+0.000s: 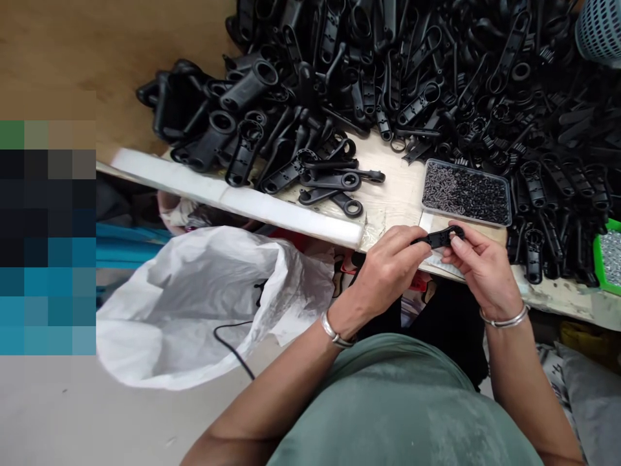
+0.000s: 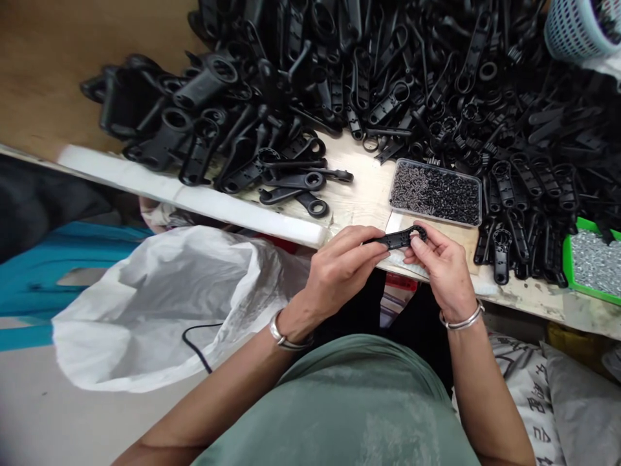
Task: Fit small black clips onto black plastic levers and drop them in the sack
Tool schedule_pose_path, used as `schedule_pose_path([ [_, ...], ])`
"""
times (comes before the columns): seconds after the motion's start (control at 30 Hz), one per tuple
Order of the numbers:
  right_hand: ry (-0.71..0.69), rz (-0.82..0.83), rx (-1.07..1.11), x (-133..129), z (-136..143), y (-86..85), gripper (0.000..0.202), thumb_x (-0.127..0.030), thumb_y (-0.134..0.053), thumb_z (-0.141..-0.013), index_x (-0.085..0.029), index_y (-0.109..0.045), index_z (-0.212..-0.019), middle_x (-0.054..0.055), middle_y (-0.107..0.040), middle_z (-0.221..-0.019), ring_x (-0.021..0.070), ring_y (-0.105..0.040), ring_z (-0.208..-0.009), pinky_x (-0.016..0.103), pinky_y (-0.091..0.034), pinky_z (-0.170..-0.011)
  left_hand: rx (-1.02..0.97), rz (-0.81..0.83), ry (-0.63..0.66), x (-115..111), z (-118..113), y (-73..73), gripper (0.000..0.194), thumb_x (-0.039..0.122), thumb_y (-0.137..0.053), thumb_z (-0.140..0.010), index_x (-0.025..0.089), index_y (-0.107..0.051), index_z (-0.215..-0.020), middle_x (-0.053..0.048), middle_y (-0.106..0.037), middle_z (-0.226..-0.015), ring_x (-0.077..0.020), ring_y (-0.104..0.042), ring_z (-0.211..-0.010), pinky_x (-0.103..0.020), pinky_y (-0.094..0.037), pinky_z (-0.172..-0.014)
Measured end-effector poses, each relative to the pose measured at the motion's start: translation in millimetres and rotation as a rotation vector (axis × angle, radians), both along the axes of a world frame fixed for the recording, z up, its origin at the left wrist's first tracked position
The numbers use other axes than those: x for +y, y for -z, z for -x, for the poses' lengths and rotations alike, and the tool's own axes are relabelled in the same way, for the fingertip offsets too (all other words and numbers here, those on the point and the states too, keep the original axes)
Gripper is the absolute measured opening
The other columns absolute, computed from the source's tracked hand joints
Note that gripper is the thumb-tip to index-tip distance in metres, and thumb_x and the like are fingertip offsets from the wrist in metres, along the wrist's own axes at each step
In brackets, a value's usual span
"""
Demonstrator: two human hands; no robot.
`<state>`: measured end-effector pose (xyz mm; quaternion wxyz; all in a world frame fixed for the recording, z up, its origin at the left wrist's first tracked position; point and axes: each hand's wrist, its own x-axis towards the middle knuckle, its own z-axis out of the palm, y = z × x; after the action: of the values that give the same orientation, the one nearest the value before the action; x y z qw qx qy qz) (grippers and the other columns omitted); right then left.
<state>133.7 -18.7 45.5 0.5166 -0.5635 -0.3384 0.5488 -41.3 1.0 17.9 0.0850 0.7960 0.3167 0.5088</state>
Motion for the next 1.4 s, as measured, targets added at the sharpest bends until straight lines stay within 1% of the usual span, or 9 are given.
schedule_pose_path([
  [0.17,-0.114,0.041,-0.067,1.8,-12.8,-8.0,0.051,-0.038,-0.086,-0.066,-0.016,-0.071,-0.109,-0.001,-0.068,-0.074,0.0095,-0.061,-0.063,0.023,-0.055,-0.063,-0.027,0.007,0.03,4.0,1.0,-3.9,0.002,0.014,-0.062,-0.09,0.014,-0.064,-0.088,-0.007,-0.07,-0.094,-0.0145,-0.065,-0.088,-0.027,-0.056,-0.081],
  [0.4,-0.19,0.054,-0.145,2.8,-20.0,-7.4,0.055,-0.041,-0.085,-0.067,-0.016,-0.071,-0.115,0.0,-0.067,-0.079,0.0111,-0.061,-0.066,0.029,-0.056,-0.07,-0.061,0.046,0.053,3.6,1.1,-0.4,0.004,0.016,-0.061,-0.091,0.016,-0.064,-0.09,-0.006,-0.071,-0.096,-0.0141,-0.065,-0.089,-0.028,-0.057,-0.081],
  [0.57,-0.214,0.046,-0.141,4.3,-23.0,-7.5,0.054,-0.039,-0.085,-0.069,-0.017,-0.07,-0.116,0.0,-0.067,-0.08,0.0105,-0.061,-0.067,0.027,-0.056,-0.071,-0.062,0.046,0.04,2.4,1.7,1.3,0.002,0.016,-0.063,-0.09,0.016,-0.064,-0.089,-0.007,-0.071,-0.095,-0.0141,-0.066,-0.089,-0.027,-0.057,-0.08],
  [0.73,-0.134,0.036,-0.012,0.0,-14.6,-2.9,0.053,-0.039,-0.082,-0.072,-0.023,-0.066,-0.121,0.001,-0.068,-0.093,0.0114,-0.067,-0.074,0.028,-0.059,-0.074,-0.083,0.062,-0.038,-3.2,-1.2,4.8,0.003,0.013,-0.064,-0.088,0.016,-0.064,-0.088,-0.007,-0.071,-0.098,-0.0138,-0.066,-0.09,-0.027,-0.057,-0.081],
  [0.83,-0.027,0.016,0.04,-6.4,-0.4,3.5,0.06,-0.04,-0.08,-0.074,-0.025,-0.059,-0.128,0.0,-0.069,-0.089,0.0147,-0.069,-0.082,0.032,-0.059,-0.081,-0.123,0.08,-0.112,-9.0,-5.8,8.1,0.004,0.013,-0.065,-0.087,0.016,-0.064,-0.086,-0.006,-0.071,-0.097,-0.0134,-0.066,-0.088,-0.027,-0.057,-0.081],
  [0.93,0.048,-0.014,0.025,-10.1,12.7,6.9,0.065,-0.039,-0.081,-0.072,-0.026,-0.056,-0.13,-0.002,-0.068,-0.084,0.0145,-0.067,-0.078,0.034,-0.059,-0.083,-0.133,0.1,-0.148,-16.5,-10.4,10.9,0.003,0.015,-0.066,-0.087,0.016,-0.064,-0.086,-0.006,-0.071,-0.096,-0.0134,-0.066,-0.087,-0.027,-0.058,-0.08],
  [1.17,0.02,-0.02,-0.035,-5.3,12.0,-0.7,0.058,-0.04,-0.081,-0.071,-0.022,-0.062,-0.123,0.001,-0.069,-0.09,0.0152,-0.066,-0.079,0.034,-0.06,-0.081,-0.114,0.112,-0.078,-27.6,-11.2,10.6,0.005,0.014,-0.066,-0.087,0.016,-0.064,-0.091,-0.007,-0.072,-0.101,-0.0146,-0.068,-0.091,-0.028,-0.06,-0.082],
  [1.3,0.007,0.009,-0.035,-6.1,4.6,-0.1,0.058,-0.039,-0.082,-0.071,-0.019,-0.063,-0.122,0.001,-0.071,-0.086,0.0153,-0.07,-0.075,0.035,-0.062,-0.078,-0.09,0.107,-0.068,-19.7,-5.1,10.4,0.007,0.01,-0.062,-0.088,0.015,-0.065,-0.091,-0.008,-0.072,-0.101,-0.0144,-0.068,-0.091,-0.028,-0.059,-0.082],
  [1.4,0.027,0.03,-0.072,-7.9,-3.4,2.1,0.058,-0.039,-0.082,-0.071,-0.015,-0.063,-0.12,0.005,-0.074,-0.085,0.016,-0.071,-0.074,0.033,-0.063,-0.074,-0.061,0.082,-0.026,-9.0,0.4,10.5,0.008,0.007,-0.061,-0.088,0.014,-0.065,-0.09,-0.01,-0.072,-0.1,-0.0154,-0.068,-0.091,-0.029,-0.059,-0.082],
])
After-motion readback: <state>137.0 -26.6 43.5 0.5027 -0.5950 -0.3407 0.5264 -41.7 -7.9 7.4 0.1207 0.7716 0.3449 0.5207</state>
